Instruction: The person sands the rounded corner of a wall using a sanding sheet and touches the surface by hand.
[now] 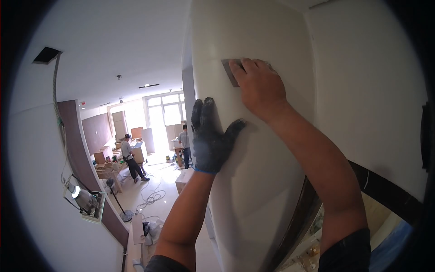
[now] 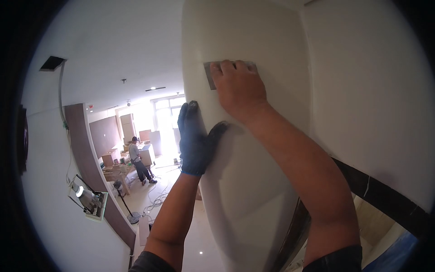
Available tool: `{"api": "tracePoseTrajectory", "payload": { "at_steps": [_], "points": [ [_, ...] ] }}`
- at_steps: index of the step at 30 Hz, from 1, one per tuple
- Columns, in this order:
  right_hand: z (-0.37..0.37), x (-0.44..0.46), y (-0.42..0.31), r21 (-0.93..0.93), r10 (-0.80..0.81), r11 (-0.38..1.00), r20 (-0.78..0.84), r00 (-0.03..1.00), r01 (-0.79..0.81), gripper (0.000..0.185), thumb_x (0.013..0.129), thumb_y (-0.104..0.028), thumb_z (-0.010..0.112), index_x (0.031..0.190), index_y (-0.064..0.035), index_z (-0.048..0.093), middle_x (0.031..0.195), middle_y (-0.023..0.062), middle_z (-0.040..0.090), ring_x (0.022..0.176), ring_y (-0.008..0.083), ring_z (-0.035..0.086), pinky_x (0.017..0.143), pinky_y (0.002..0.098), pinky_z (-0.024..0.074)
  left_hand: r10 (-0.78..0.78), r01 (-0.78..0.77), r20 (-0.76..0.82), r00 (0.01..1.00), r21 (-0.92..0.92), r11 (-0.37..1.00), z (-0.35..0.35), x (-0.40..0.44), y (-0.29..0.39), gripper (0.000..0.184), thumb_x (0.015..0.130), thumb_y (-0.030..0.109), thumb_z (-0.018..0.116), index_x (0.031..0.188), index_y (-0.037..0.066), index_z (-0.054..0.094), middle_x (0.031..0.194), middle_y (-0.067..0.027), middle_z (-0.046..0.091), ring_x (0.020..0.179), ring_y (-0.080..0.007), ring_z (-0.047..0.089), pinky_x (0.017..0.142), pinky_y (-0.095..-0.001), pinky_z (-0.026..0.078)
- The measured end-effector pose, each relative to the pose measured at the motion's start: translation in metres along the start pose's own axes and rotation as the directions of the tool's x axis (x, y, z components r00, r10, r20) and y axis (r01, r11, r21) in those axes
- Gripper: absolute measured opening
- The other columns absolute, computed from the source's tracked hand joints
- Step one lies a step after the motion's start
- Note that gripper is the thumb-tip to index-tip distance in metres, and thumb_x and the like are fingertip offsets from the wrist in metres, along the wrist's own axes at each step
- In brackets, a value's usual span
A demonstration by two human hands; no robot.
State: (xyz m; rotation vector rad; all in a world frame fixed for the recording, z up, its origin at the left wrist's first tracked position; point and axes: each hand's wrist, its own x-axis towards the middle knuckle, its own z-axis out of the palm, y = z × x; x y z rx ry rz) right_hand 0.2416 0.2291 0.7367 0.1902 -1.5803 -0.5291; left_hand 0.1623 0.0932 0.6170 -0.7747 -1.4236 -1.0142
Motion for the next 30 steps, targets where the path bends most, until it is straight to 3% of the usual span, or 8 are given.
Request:
{"api": "tracePoseTrajectory", "payload": {
  "at_steps": [8, 11, 14, 23, 30],
  "points": [
    [-0.012, 0.002, 0.002, 0.009, 0.01, 1.0, 0.098, 0.995, -0.011, 0.042, 0.097, -0.014, 0.058, 0.138, -0.0052, 0.065, 0.126, 0.0129, 0.068, 0.115, 0.0305, 0.067, 0.096, 0.0448, 0.0579, 0.0, 0.0, 0.017, 1.0, 0.003, 1.0, -0.001, -0.003, -0.001, 0.093, 0.087, 0.043, 0.086, 0.154, -0.004, 0.041, 0.157, -0.0306, 0.039, 0.151, -0.0454, 0.037, 0.119, -0.0504, 0.042],
    [-0.002, -0.002, 0.007, 0.002, -0.018, 1.0, -0.032, 0.999, 0.018, 0.043, 0.097, -0.014, 0.059, 0.138, -0.0055, 0.064, 0.124, 0.0127, 0.069, 0.114, 0.0304, 0.067, 0.095, 0.0451, 0.058, -0.032, 0.033, 0.032, 0.999, -0.034, 0.999, -0.003, -0.005, 0.005, 0.091, 0.09, 0.04, 0.085, 0.156, -0.003, 0.038, 0.159, -0.0304, 0.038, 0.153, -0.0444, 0.034, 0.121, -0.0492, 0.04],
    [-0.009, -0.006, 0.003, -0.005, 0.016, 1.0, 0.06, 0.998, -0.016, 0.044, 0.095, -0.013, 0.06, 0.138, -0.0062, 0.064, 0.121, 0.0122, 0.069, 0.113, 0.0306, 0.067, 0.095, 0.0449, 0.0581, -0.062, 0.064, 0.054, 0.997, -0.023, 0.998, -0.004, -0.005, 0.007, 0.09, 0.091, 0.04, 0.084, 0.156, -0.003, 0.038, 0.159, -0.0311, 0.037, 0.154, -0.0449, 0.032, 0.122, -0.0499, 0.038],
    [-0.003, -0.004, 0.009, 0.022, 0.0, 1.0, -0.021, 1.0, 0.0, 0.045, 0.093, -0.011, 0.061, 0.137, -0.007, 0.065, 0.119, 0.012, 0.068, 0.109, 0.03, 0.068, 0.092, 0.0445, 0.0589, -0.043, 0.043, 0.058, 0.997, 0.0, 0.999, -0.002, -0.009, 0.002, 0.087, 0.094, 0.039, 0.082, 0.156, -0.004, 0.039, 0.159, -0.0323, 0.037, 0.154, -0.0465, 0.031, 0.123, -0.0508, 0.036],
    [-0.012, -0.002, -0.004, 0.042, 0.055, 0.997, 0.099, 0.994, -0.059, 0.047, 0.095, -0.009, 0.058, 0.142, -0.0093, 0.065, 0.125, 0.0119, 0.066, 0.115, 0.0294, 0.065, 0.096, 0.0436, 0.0578, -0.069, 0.07, 0.073, 0.995, -0.016, 0.997, -0.007, -0.01, 0.006, 0.085, 0.094, 0.037, 0.081, 0.156, -0.004, 0.04, 0.16, -0.0324, 0.036, 0.154, -0.0445, 0.031, 0.122, -0.0495, 0.037]
  ]
}}
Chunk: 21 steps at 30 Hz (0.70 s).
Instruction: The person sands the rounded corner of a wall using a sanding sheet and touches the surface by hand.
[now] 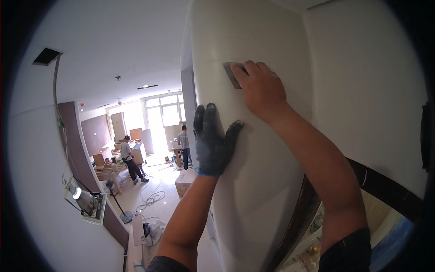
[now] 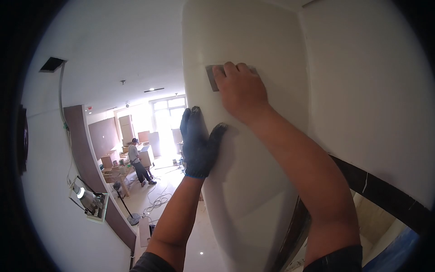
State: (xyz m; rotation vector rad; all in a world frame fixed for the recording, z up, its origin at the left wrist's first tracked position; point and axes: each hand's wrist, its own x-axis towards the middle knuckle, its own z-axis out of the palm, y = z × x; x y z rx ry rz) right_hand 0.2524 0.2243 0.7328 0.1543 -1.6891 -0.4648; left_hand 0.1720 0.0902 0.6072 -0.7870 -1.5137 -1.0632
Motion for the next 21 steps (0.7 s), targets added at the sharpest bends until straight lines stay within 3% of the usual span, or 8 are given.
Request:
{"api": "tracePoseTrajectory", "payload": {
  "at_steps": [2, 11, 14, 21],
  "points": [
    [0.004, 0.003, -0.001, -0.03, -0.031, 0.999, -0.05, 0.998, 0.029, 0.045, 0.095, -0.013, 0.059, 0.139, -0.0045, 0.064, 0.121, 0.0129, 0.068, 0.111, 0.0291, 0.067, 0.093, 0.0432, 0.0588, -0.014, 0.014, -0.013, 1.0, -0.044, 0.999, 0.001, -0.002, 0.0, 0.084, 0.094, 0.036, 0.082, 0.156, -0.003, 0.04, 0.16, -0.0324, 0.036, 0.154, -0.0451, 0.031, 0.122, -0.0496, 0.037],
    [0.0, 0.013, -0.009, -0.085, -0.037, 0.996, 0.008, 0.999, 0.037, 0.043, 0.097, -0.017, 0.059, 0.137, -0.0035, 0.065, 0.126, 0.0127, 0.067, 0.117, 0.0294, 0.064, 0.098, 0.0486, 0.0543, 0.035, -0.038, -0.057, 0.998, -0.045, 0.998, 0.008, -0.002, -0.008, 0.083, 0.093, 0.033, 0.083, 0.155, -0.001, 0.041, 0.158, -0.0333, 0.038, 0.152, -0.0472, 0.034, 0.123, -0.0506, 0.034],
    [0.003, 0.012, -0.012, -0.146, -0.063, 0.988, -0.042, 0.997, 0.056, 0.041, 0.097, -0.017, 0.059, 0.135, -0.0034, 0.065, 0.126, 0.0124, 0.067, 0.118, 0.0291, 0.064, 0.098, 0.0485, 0.0542, 0.043, -0.045, -0.055, 0.998, -0.026, 0.999, 0.007, -0.002, -0.008, 0.082, 0.093, 0.033, 0.083, 0.155, -0.002, 0.041, 0.157, -0.0334, 0.039, 0.152, -0.0472, 0.034, 0.123, -0.0507, 0.034],
    [0.006, 0.006, -0.002, -0.114, 0.003, 0.994, -0.023, 1.0, -0.006, 0.049, 0.096, -0.011, 0.06, 0.145, -0.0112, 0.063, 0.129, 0.0132, 0.065, 0.121, 0.0296, 0.063, 0.101, 0.0446, 0.056, 0.084, -0.085, -0.058, 0.995, -0.018, 0.996, 0.007, -0.003, -0.009, 0.081, 0.094, 0.032, 0.082, 0.154, -0.003, 0.041, 0.157, -0.034, 0.039, 0.151, -0.0484, 0.033, 0.122, -0.0513, 0.035]
  ]
}}
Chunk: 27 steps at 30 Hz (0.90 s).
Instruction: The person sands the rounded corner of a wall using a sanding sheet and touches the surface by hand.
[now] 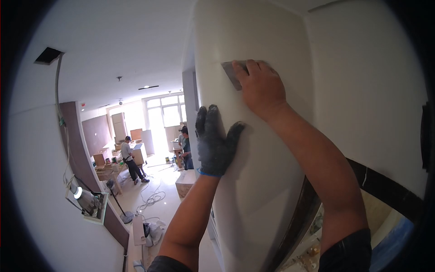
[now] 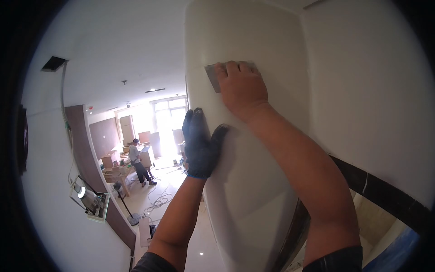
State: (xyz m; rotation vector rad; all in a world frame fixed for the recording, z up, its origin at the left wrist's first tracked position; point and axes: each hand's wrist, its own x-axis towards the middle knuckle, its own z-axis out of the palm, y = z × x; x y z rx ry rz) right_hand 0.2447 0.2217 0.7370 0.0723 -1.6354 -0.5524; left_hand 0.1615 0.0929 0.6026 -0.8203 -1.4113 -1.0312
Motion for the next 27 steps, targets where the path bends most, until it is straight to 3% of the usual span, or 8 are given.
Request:
{"api": "tracePoseTrajectory", "payload": {
  "at_steps": [5, 11, 17, 20, 23, 26, 27],
  "points": [
    [0.003, -0.024, 0.018, 0.013, -0.023, 1.0, 0.012, 1.0, 0.023, 0.055, 0.096, -0.009, 0.06, 0.15, -0.0122, 0.057, 0.134, 0.0139, 0.062, 0.125, 0.0307, 0.06, 0.103, 0.0441, 0.0551, 0.01, -0.011, 0.029, 1.0, 0.039, 0.999, -0.003, -0.001, 0.002, 0.08, 0.094, 0.031, 0.082, 0.154, -0.003, 0.041, 0.158, -0.0325, 0.039, 0.152, -0.0478, 0.032, 0.122, -0.0507, 0.035],
    [0.003, -0.014, 0.021, 0.009, 0.008, 1.0, 0.011, 1.0, -0.008, 0.052, 0.096, -0.01, 0.062, 0.148, -0.0136, 0.06, 0.125, 0.0118, 0.064, 0.117, 0.0295, 0.064, 0.097, 0.0444, 0.0574, 0.021, -0.021, 0.004, 1.0, 0.057, 0.998, -0.001, -0.001, 0.001, 0.08, 0.094, 0.032, 0.082, 0.154, -0.001, 0.042, 0.159, -0.0304, 0.038, 0.152, -0.0459, 0.035, 0.122, -0.0505, 0.038],
    [-0.031, 0.015, 0.046, 0.137, 0.11, 0.982, 0.154, 0.982, -0.131, 0.034, 0.098, -0.009, 0.06, 0.13, -0.009, 0.073, 0.113, 0.0123, 0.068, 0.111, 0.0312, 0.066, 0.095, 0.0431, 0.0576, -0.025, 0.025, -0.021, 0.999, 0.008, 1.0, -0.002, -0.002, 0.002, 0.081, 0.092, 0.035, 0.084, 0.154, 0.002, 0.044, 0.16, -0.0297, 0.039, 0.152, -0.0442, 0.037, 0.121, -0.0495, 0.04],
    [-0.044, 0.029, 0.067, 0.274, 0.088, 0.949, 0.242, 0.966, -0.156, 0.029, 0.099, -0.012, 0.063, 0.126, -0.0072, 0.074, 0.115, 0.0135, 0.071, 0.112, 0.0345, 0.067, 0.097, 0.0444, 0.0564, 0.009, -0.007, -0.039, 0.999, 0.035, 0.999, -0.001, -0.002, 0.002, 0.081, 0.091, 0.035, 0.085, 0.153, 0.001, 0.044, 0.158, -0.0291, 0.041, 0.151, -0.0439, 0.039, 0.12, -0.0498, 0.041],
    [-0.051, 0.038, 0.071, 0.321, -0.04, 0.941, 0.417, 0.908, -0.106, 0.03, 0.099, -0.015, 0.066, 0.127, -0.0067, 0.074, 0.118, 0.0135, 0.072, 0.112, 0.0369, 0.068, 0.098, 0.0463, 0.0552, 0.079, -0.071, -0.049, 0.996, 0.132, 0.989, 0.003, -0.002, -0.005, 0.081, 0.091, 0.036, 0.085, 0.152, 0.001, 0.045, 0.156, -0.0282, 0.044, 0.148, -0.0433, 0.041, 0.119, -0.0499, 0.042],
    [-0.051, 0.048, 0.069, 0.176, -0.013, 0.982, 0.406, 0.914, -0.064, 0.03, 0.1, -0.012, 0.063, 0.128, -0.0071, 0.073, 0.117, 0.014, 0.072, 0.109, 0.0383, 0.068, 0.099, 0.0462, 0.0547, 0.086, -0.076, -0.048, 0.995, 0.19, 0.979, 0.003, -0.002, -0.005, 0.081, 0.091, 0.036, 0.085, 0.152, 0.0, 0.045, 0.154, -0.0274, 0.046, 0.146, -0.0427, 0.044, 0.118, -0.0499, 0.043],
    [-0.049, 0.052, 0.075, 0.171, 0.0, 0.983, 0.335, 0.942, -0.061, 0.03, 0.101, -0.012, 0.062, 0.128, -0.0071, 0.072, 0.118, 0.0145, 0.072, 0.109, 0.0387, 0.068, 0.099, 0.0461, 0.0548, 0.078, -0.066, -0.05, 0.996, 0.201, 0.977, 0.003, -0.002, -0.003, 0.082, 0.09, 0.036, 0.085, 0.152, 0.0, 0.045, 0.153, -0.0272, 0.046, 0.145, -0.0424, 0.045, 0.118, -0.0499, 0.043]
  ]
}}
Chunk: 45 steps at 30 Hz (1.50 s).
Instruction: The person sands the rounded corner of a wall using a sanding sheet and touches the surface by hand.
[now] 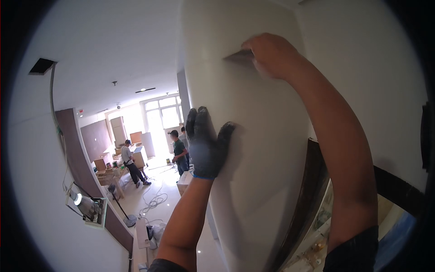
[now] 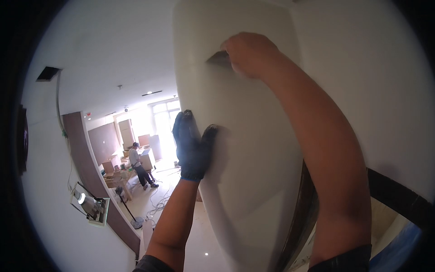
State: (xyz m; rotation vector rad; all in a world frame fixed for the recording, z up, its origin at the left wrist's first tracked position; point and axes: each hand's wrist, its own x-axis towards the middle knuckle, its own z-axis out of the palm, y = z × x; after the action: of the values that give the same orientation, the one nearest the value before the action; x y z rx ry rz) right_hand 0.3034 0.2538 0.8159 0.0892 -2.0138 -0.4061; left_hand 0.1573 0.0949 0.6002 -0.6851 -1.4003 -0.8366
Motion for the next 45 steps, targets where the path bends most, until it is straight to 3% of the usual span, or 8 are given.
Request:
{"api": "tracePoseTrajectory", "payload": {
  "at_steps": [5, 14, 20, 23, 29, 35, 41, 45],
  "points": [
    [-0.001, 0.002, 0.009, 0.063, 0.03, 0.998, -0.396, 0.918, -0.005, 0.036, 0.1, -0.008, 0.057, 0.134, -0.0095, 0.069, 0.126, 0.0135, 0.07, 0.113, 0.0378, 0.067, 0.101, 0.0448, 0.0548, 0.012, -0.012, -0.023, 1.0, -0.033, 0.999, 0.001, -0.001, 0.0, 0.082, 0.09, 0.037, 0.085, 0.152, 0.001, 0.045, 0.152, -0.0267, 0.047, 0.143, -0.0434, 0.046, 0.117, -0.0509, 0.043],
    [0.105, -0.067, -0.053, -0.138, -0.143, 0.986, -0.432, 0.891, 0.091, 0.052, 0.096, -0.01, 0.054, 0.147, -0.0089, 0.06, 0.141, 0.0179, 0.062, 0.126, 0.0355, 0.059, 0.107, 0.0496, 0.0518, -0.028, 0.028, -0.014, 0.999, -0.054, 0.998, 0.001, -0.002, 0.001, 0.079, 0.091, 0.034, 0.085, 0.151, 0.001, 0.047, 0.151, -0.0262, 0.049, 0.143, -0.0435, 0.045, 0.118, -0.0513, 0.041],
    [0.098, -0.048, -0.044, -0.06, -0.037, 0.998, -0.425, 0.904, 0.013, 0.053, 0.094, -0.01, 0.058, 0.147, -0.0078, 0.06, 0.139, 0.0172, 0.062, 0.125, 0.0338, 0.06, 0.104, 0.0487, 0.0526, 0.032, -0.033, -0.03, 0.999, -0.053, 0.998, 0.0, -0.001, 0.0, 0.078, 0.09, 0.033, 0.086, 0.15, 0.001, 0.048, 0.151, -0.0256, 0.05, 0.143, -0.043, 0.045, 0.118, -0.0515, 0.042],
    [0.104, -0.048, -0.049, -0.125, -0.084, 0.992, -0.491, 0.867, 0.026, 0.051, 0.094, -0.01, 0.058, 0.145, -0.0085, 0.061, 0.134, 0.0147, 0.063, 0.123, 0.0322, 0.061, 0.103, 0.0473, 0.0533, 0.017, -0.019, -0.029, 0.999, -0.073, 0.997, -0.001, 0.0, 0.001, 0.078, 0.09, 0.033, 0.086, 0.15, 0.001, 0.048, 0.152, -0.0257, 0.049, 0.143, -0.0431, 0.046, 0.117, -0.052, 0.042],
    [0.093, -0.045, -0.048, -0.032, -0.009, 0.999, -0.375, 0.927, -0.003, 0.052, 0.095, -0.01, 0.059, 0.147, -0.0105, 0.06, 0.127, 0.0137, 0.064, 0.121, 0.0314, 0.061, 0.102, 0.046, 0.0536, -0.034, 0.034, 0.003, 0.999, -0.061, 0.998, -0.005, -0.001, 0.004, 0.078, 0.089, 0.032, 0.086, 0.149, 0.001, 0.048, 0.153, -0.0253, 0.047, 0.144, -0.0433, 0.046, 0.117, -0.0526, 0.042],
    [0.108, -0.051, -0.04, -0.079, 0.046, 0.993, -0.443, 0.895, -0.09, 0.053, 0.096, -0.011, 0.059, 0.149, -0.0118, 0.059, 0.135, 0.0154, 0.061, 0.125, 0.0335, 0.059, 0.108, 0.0503, 0.0491, -0.006, 0.001, -0.064, 0.998, -0.08, 0.997, 0.004, -0.001, 0.0, 0.077, 0.087, 0.03, 0.088, 0.147, -0.001, 0.05, 0.15, -0.0246, 0.051, 0.142, -0.0413, 0.049, 0.118, -0.0509, 0.042],
    [0.123, -0.068, -0.022, -0.06, -0.019, 0.998, -0.495, 0.869, -0.012, 0.054, 0.097, -0.016, 0.058, 0.151, -0.0136, 0.058, 0.142, 0.0184, 0.057, 0.131, 0.0366, 0.053, 0.11, 0.0576, 0.0442, -0.011, 0.001, -0.08, 0.997, -0.117, 0.993, 0.004, -0.005, -0.002, 0.075, 0.089, 0.031, 0.086, 0.147, -0.002, 0.05, 0.149, -0.0248, 0.053, 0.143, -0.0416, 0.048, 0.119, -0.0509, 0.041],
    [0.123, -0.069, -0.022, -0.032, 0.048, 0.997, -0.47, 0.881, -0.071, 0.058, 0.093, -0.008, 0.063, 0.15, -0.0184, 0.06, 0.142, 0.016, 0.058, 0.13, 0.0343, 0.056, 0.111, 0.0517, 0.0463, -0.035, 0.021, -0.092, 0.995, -0.152, 0.988, 0.004, -0.005, -0.002, 0.074, 0.085, 0.022, 0.09, 0.148, 0.002, 0.056, 0.153, -0.0222, 0.051, 0.144, -0.0381, 0.05, 0.119, -0.0469, 0.043]
  ]
}}
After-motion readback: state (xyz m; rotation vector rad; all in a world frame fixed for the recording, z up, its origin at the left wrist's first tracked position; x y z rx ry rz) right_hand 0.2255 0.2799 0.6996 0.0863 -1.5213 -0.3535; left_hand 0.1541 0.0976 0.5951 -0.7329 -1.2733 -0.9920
